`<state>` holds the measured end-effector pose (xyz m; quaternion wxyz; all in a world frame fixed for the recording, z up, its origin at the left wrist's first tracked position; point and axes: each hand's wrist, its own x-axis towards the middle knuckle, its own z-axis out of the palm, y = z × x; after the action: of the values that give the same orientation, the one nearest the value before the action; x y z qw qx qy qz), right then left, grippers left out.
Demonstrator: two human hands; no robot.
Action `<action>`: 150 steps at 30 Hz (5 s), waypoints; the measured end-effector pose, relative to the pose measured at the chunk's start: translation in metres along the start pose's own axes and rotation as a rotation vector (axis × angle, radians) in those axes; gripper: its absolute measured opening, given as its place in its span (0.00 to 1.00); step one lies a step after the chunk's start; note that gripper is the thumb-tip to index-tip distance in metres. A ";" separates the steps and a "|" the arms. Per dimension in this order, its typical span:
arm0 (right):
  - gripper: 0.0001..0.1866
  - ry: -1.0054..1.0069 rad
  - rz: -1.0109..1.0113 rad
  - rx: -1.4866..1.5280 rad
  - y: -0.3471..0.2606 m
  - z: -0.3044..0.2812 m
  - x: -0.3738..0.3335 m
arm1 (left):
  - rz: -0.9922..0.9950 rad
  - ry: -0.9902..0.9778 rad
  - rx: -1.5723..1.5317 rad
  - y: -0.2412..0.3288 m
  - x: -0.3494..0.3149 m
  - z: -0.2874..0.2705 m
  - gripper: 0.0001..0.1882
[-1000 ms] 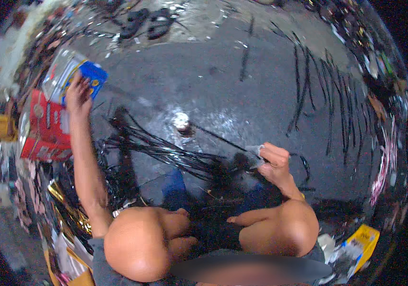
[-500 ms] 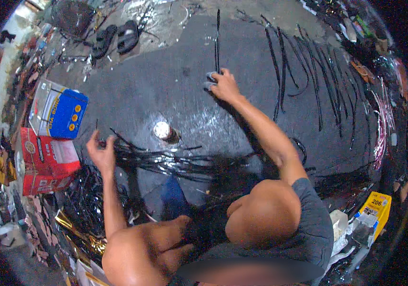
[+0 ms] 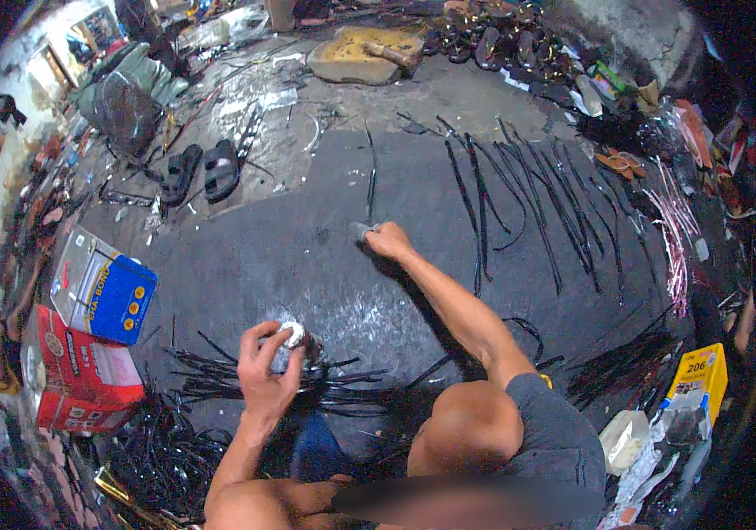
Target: The person sits on the floor and repeatedly wraps black cables with gray tape. They pick up individual cables, wrap them with tape, and place them aside. The person occasionally adjusts the tape roll and handles the cables one at a time.
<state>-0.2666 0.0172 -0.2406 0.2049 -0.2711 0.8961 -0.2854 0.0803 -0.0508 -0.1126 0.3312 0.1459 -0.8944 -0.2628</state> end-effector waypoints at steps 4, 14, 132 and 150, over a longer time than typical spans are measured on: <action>0.18 -0.601 0.177 1.535 -0.018 0.006 -0.093 | 0.035 -0.039 -0.030 0.011 -0.003 0.014 0.18; 0.28 -0.791 0.113 1.574 -0.014 -0.008 -0.239 | 0.359 -0.124 -0.078 0.021 -0.030 0.055 0.18; 0.23 0.637 -0.038 0.065 0.176 -0.054 -0.205 | -0.261 -0.632 -0.456 0.033 -0.112 0.091 0.09; 0.26 0.596 0.346 -0.173 0.141 -0.075 0.006 | -0.276 -0.531 -0.334 0.030 -0.087 0.074 0.09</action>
<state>-0.3619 0.1411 -0.2736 -0.0441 -0.0364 0.9701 -0.2360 0.0926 0.0395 -0.1881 0.0675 0.1360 -0.8658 -0.4769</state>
